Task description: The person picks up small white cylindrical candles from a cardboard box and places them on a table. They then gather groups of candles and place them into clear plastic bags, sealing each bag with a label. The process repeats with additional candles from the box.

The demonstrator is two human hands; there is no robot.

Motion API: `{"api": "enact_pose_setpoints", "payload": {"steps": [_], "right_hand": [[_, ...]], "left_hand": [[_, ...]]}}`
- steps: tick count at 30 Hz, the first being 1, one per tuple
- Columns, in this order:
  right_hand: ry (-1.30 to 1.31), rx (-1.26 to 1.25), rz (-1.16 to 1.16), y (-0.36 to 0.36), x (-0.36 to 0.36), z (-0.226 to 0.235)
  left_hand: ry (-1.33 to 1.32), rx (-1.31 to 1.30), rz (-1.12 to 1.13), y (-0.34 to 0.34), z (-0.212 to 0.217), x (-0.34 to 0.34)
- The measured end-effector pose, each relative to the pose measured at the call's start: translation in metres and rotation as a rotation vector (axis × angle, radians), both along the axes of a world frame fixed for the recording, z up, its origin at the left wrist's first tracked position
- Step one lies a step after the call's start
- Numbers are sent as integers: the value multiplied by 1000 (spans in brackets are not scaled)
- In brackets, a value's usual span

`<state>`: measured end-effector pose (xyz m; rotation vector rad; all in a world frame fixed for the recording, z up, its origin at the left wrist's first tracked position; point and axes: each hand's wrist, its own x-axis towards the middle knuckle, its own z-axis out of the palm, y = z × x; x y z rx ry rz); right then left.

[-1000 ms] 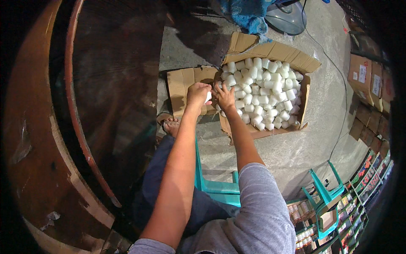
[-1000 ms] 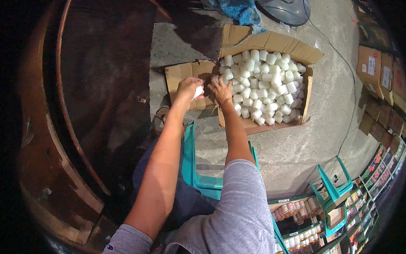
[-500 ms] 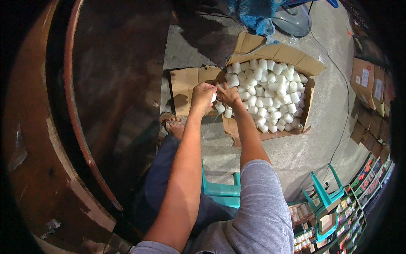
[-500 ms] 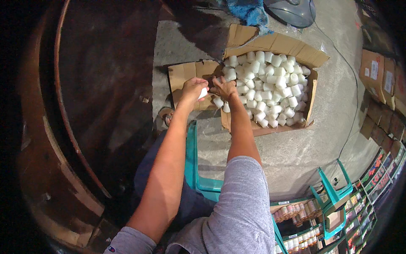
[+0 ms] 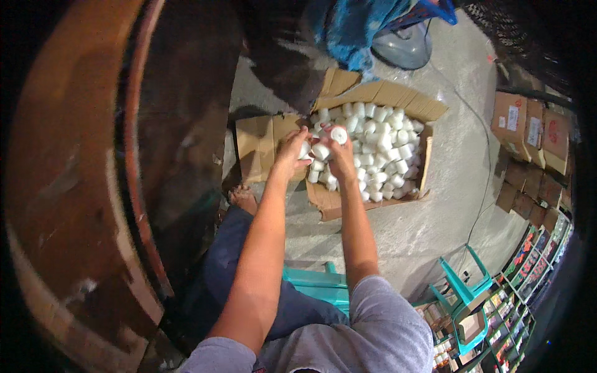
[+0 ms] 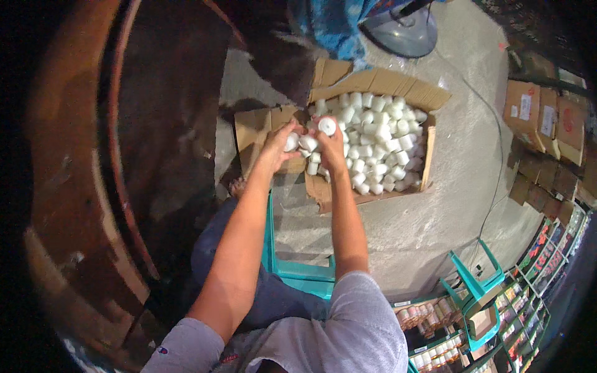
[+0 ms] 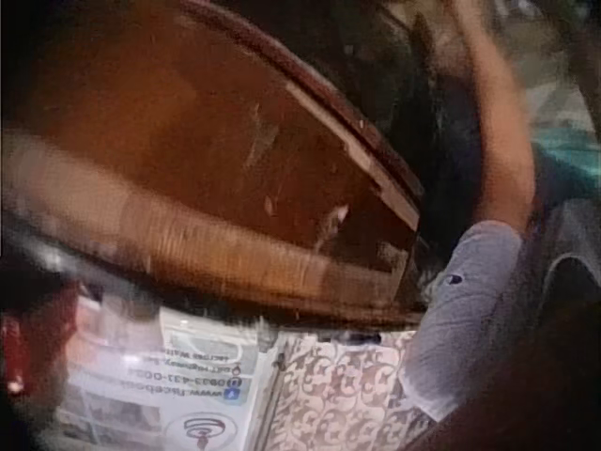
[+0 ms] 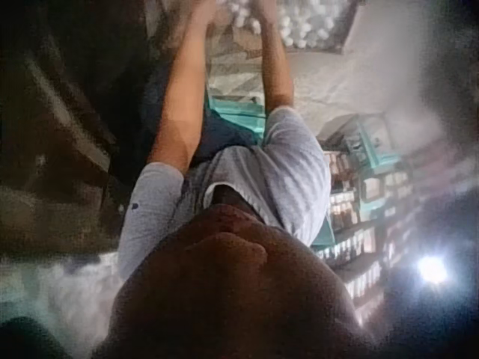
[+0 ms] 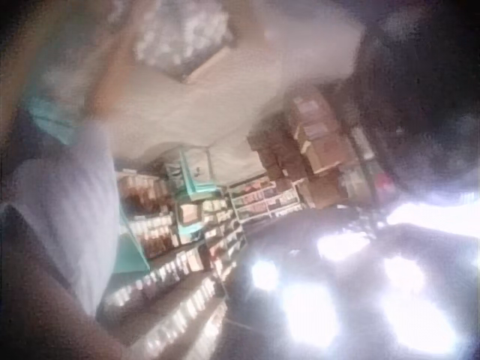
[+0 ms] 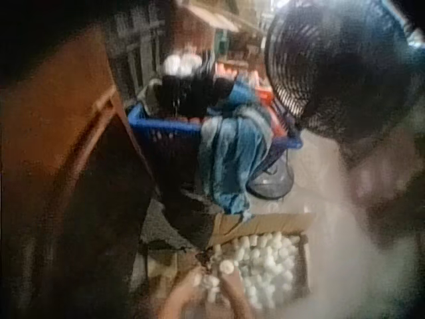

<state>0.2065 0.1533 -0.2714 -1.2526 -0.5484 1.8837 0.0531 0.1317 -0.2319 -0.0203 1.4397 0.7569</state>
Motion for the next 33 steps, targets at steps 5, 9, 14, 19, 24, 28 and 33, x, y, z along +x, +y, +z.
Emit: {"api": "enact_pose_setpoints", "payload": {"steps": [5,9,14,19,24,28,33], "right_hand": [[-361,448,-196,-7,-10,127],[-415,777,-320,-16,-21,239],[-175,1110,-376,-70,-71,372],[204,1362,31,-189,-156,500],[577,1559,772,-351,-240,574],[866,1034,1207,-468,-270,610],[829,655,1442,-522,-331,632]], "left_hand": [[40,413,93,28,85,48],[369,689,165,7,214,65],[739,1036,340,-73,374,33],[714,1203,793,-219,489,-33],[788,1337,1313,-411,535,-95],[981,1278,1646,-522,540,-112],[664,1316,1862,-606,553,-129]]}}
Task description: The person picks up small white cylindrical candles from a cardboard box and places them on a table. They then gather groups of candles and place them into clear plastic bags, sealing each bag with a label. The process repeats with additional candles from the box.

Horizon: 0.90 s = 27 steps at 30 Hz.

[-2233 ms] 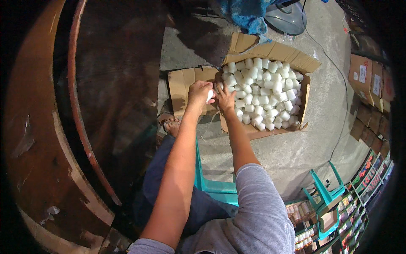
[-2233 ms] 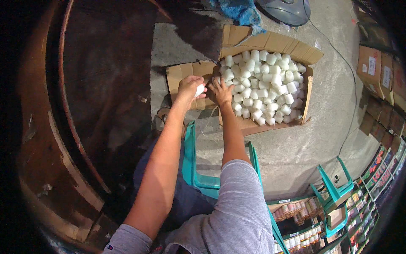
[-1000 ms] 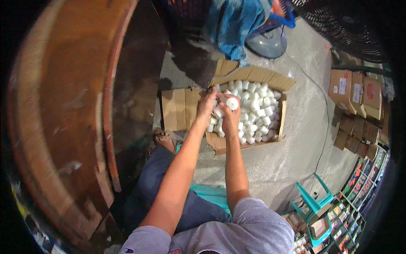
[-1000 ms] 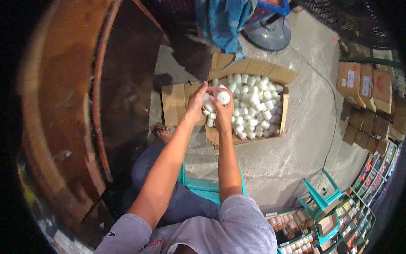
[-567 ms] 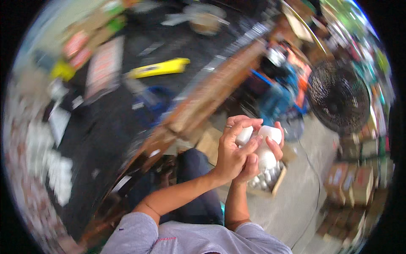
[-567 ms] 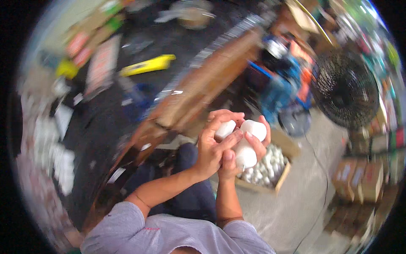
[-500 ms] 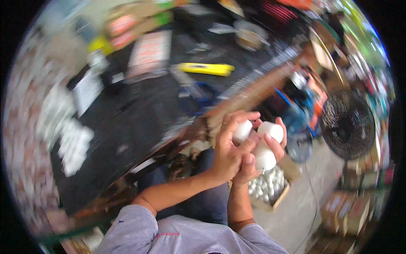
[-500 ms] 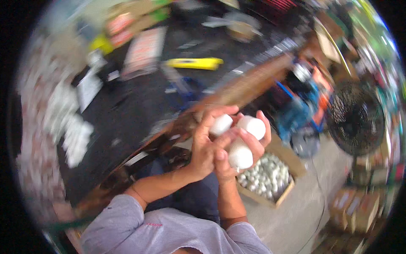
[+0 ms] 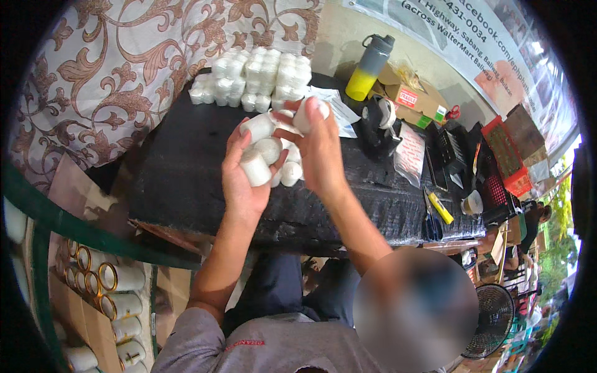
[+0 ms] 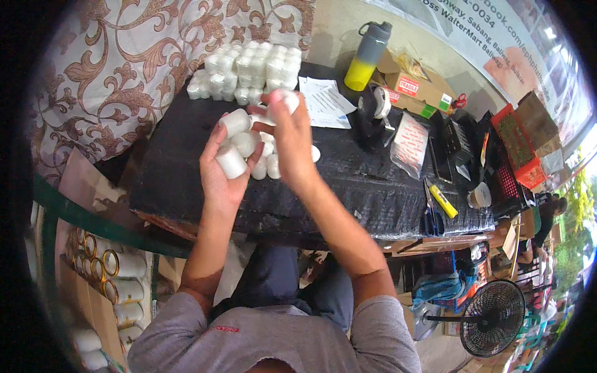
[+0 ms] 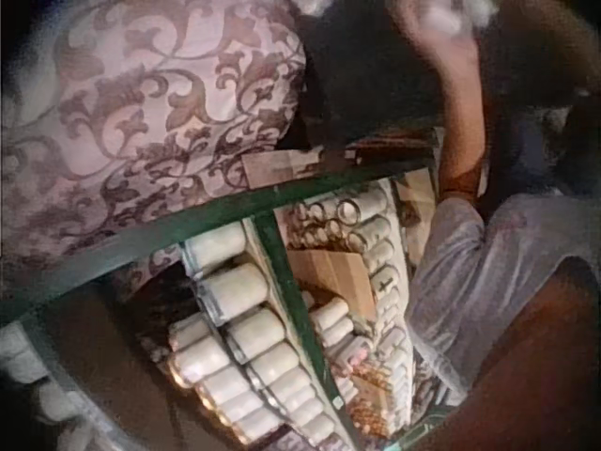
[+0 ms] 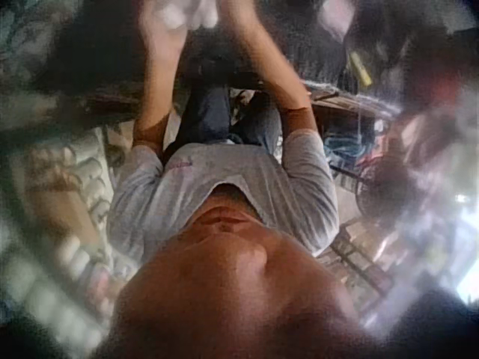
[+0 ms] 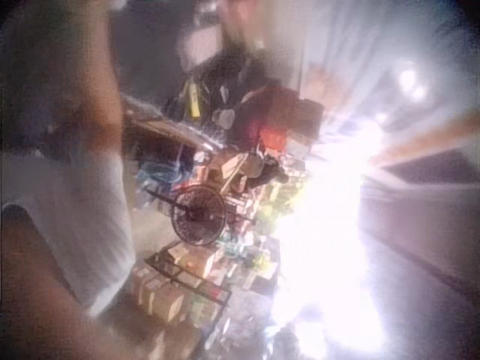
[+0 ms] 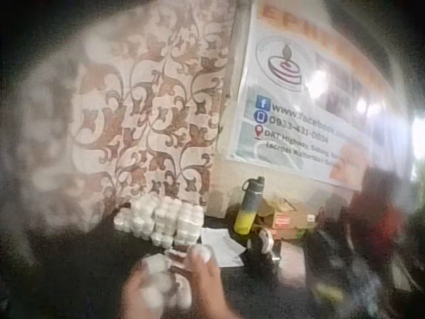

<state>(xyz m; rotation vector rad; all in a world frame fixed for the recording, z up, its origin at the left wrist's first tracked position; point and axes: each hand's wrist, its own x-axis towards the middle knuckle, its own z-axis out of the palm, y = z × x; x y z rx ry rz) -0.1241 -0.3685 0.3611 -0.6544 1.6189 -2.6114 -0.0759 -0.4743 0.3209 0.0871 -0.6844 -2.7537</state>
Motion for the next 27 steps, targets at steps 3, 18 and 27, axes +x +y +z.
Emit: {"api": "enact_pose_setpoints", "payload": {"steps": [3,18,27], "right_hand": [[23,355,-119,11,-55,-2],[653,872,-82,-56,-160,-24],[900,1122,-8,-55,-181,-38]], "left_hand": [[16,34,-82,-40,-12,-18],[220,260,-465,-138,-33,-100],[162,220,-501,-145,-46,-108]]}}
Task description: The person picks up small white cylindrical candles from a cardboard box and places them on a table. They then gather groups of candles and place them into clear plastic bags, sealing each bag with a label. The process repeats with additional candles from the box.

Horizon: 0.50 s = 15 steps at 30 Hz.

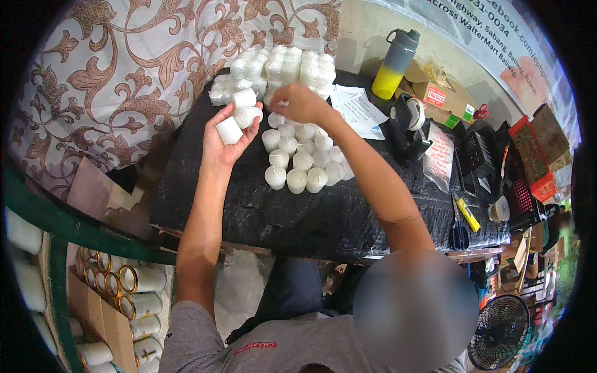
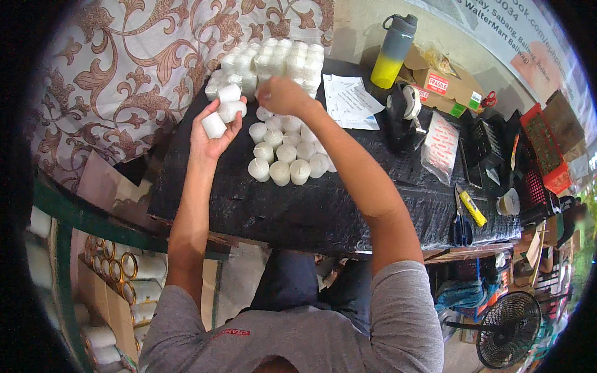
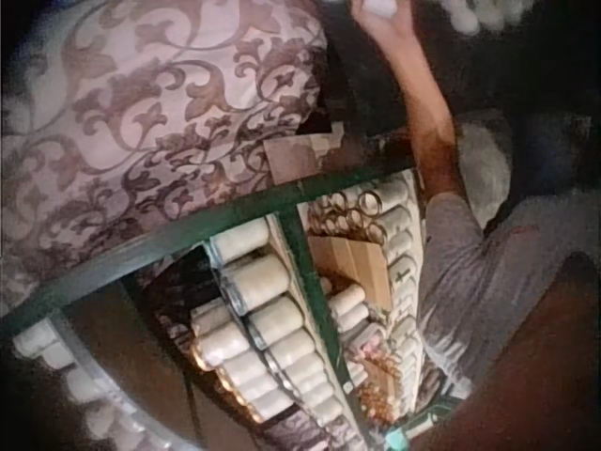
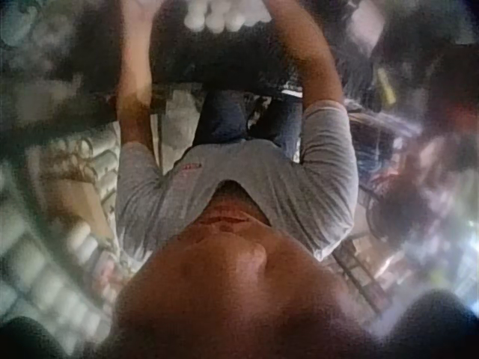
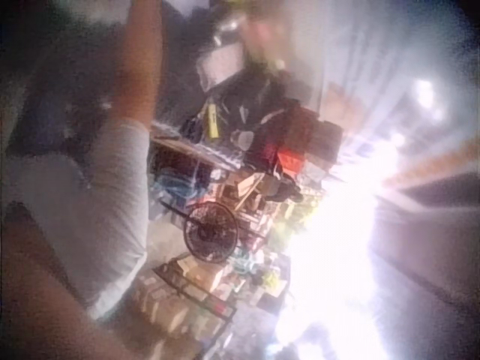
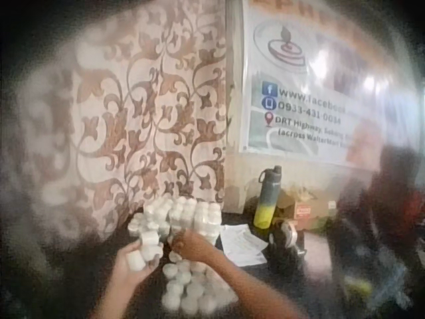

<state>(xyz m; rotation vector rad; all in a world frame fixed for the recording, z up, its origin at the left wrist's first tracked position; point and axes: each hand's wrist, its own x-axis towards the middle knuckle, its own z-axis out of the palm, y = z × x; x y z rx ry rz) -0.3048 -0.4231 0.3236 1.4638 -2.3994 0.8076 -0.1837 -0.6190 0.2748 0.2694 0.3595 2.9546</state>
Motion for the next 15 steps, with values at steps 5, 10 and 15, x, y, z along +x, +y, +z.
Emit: {"api": "enact_pose_setpoints", "payload": {"steps": [5,10,15], "right_hand": [[-583,-154,333,-12,42,50],[-224,-311,81,-31,21,27],[7,321,-27,-33,31,18]], "left_hand": [[65,-64,-19,-3,0,6],[-127,-151,173,-7,8,7],[-136,-98,304,-18,3,15]]}}
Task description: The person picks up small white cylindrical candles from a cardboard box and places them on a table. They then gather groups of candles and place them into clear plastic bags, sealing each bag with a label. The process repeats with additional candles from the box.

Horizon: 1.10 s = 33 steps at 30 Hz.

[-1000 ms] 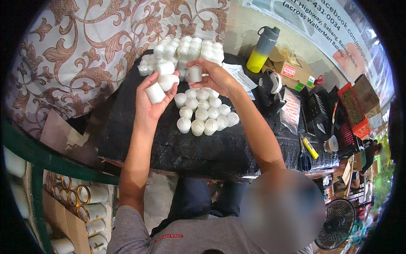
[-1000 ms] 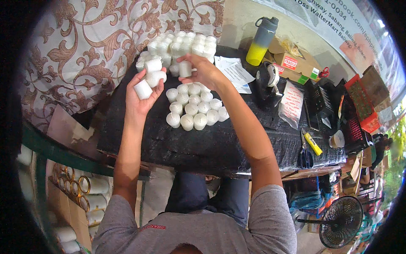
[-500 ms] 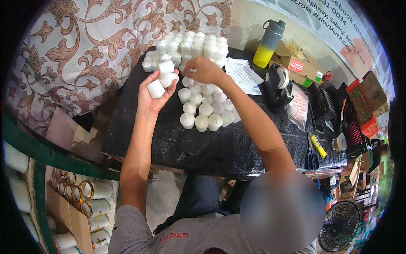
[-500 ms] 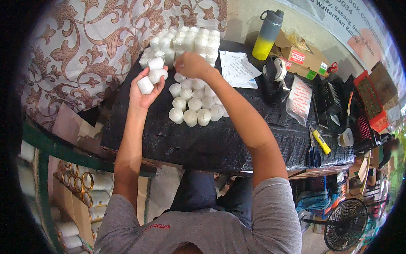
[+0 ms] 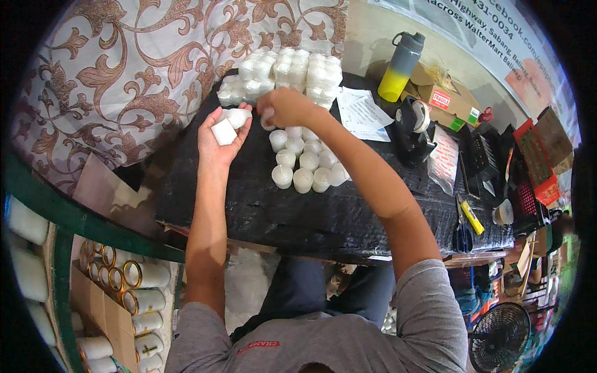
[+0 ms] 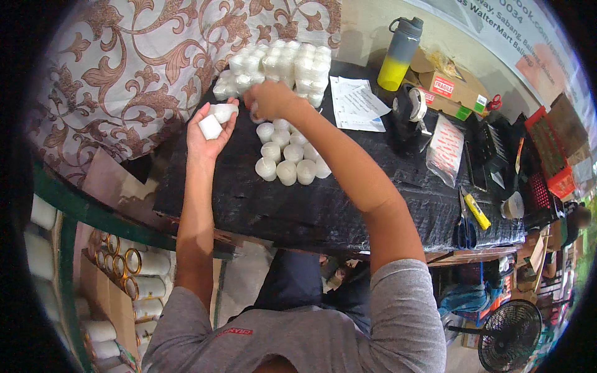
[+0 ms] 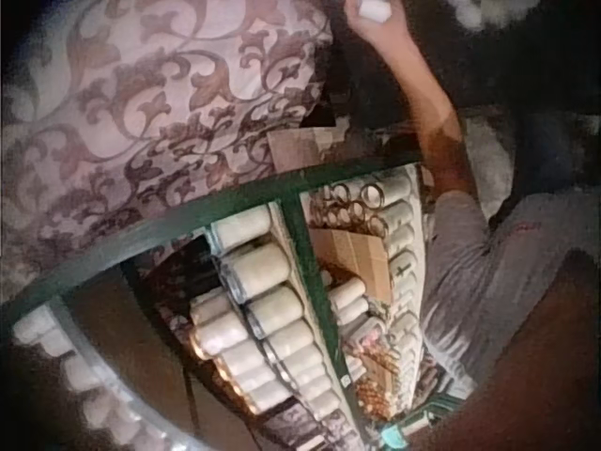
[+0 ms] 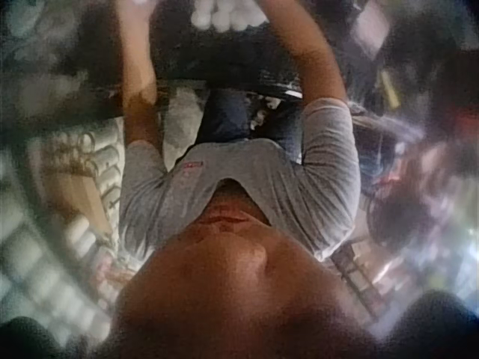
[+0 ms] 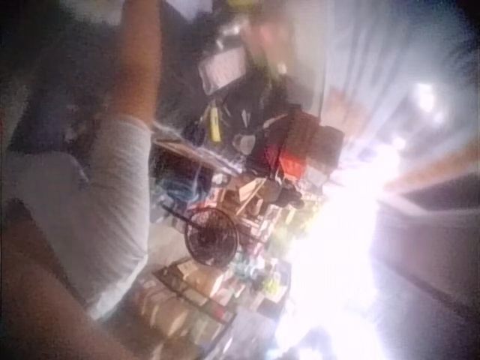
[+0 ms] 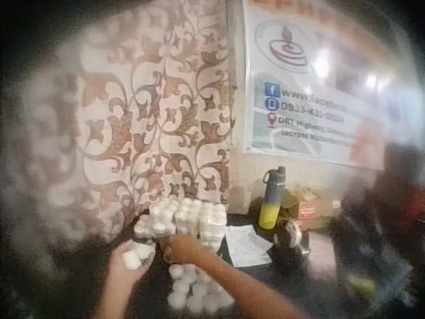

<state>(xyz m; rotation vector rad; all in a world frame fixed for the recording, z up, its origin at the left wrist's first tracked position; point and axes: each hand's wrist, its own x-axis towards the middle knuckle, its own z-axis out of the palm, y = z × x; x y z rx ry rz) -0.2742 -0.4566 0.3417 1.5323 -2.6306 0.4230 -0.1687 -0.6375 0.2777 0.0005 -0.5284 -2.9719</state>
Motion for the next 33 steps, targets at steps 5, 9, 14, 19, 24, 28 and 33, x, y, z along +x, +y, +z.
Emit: {"api": "enact_pose_setpoints", "payload": {"steps": [5,9,14,19,24,28,33], "right_hand": [[51,-239,146,9,-1,0],[-211,-418,404,-10,12,8],[-137,-302,468,2,13,20],[-244,-280,331,-1,12,22],[-285,-301,407,-2,12,16],[-189,-275,306,-5,7,13],[41,-251,51,-14,-14,-7]], "left_hand": [[4,-36,-8,6,6,-1],[-52,-182,79,-7,-10,-4],[-148,-243,68,8,-4,-7],[-156,-338,2,2,-17,-16],[-234,-195,51,-3,-27,-23],[-242,-243,102,-2,-22,-21],[-297,-606,161,10,-15,-17]]}}
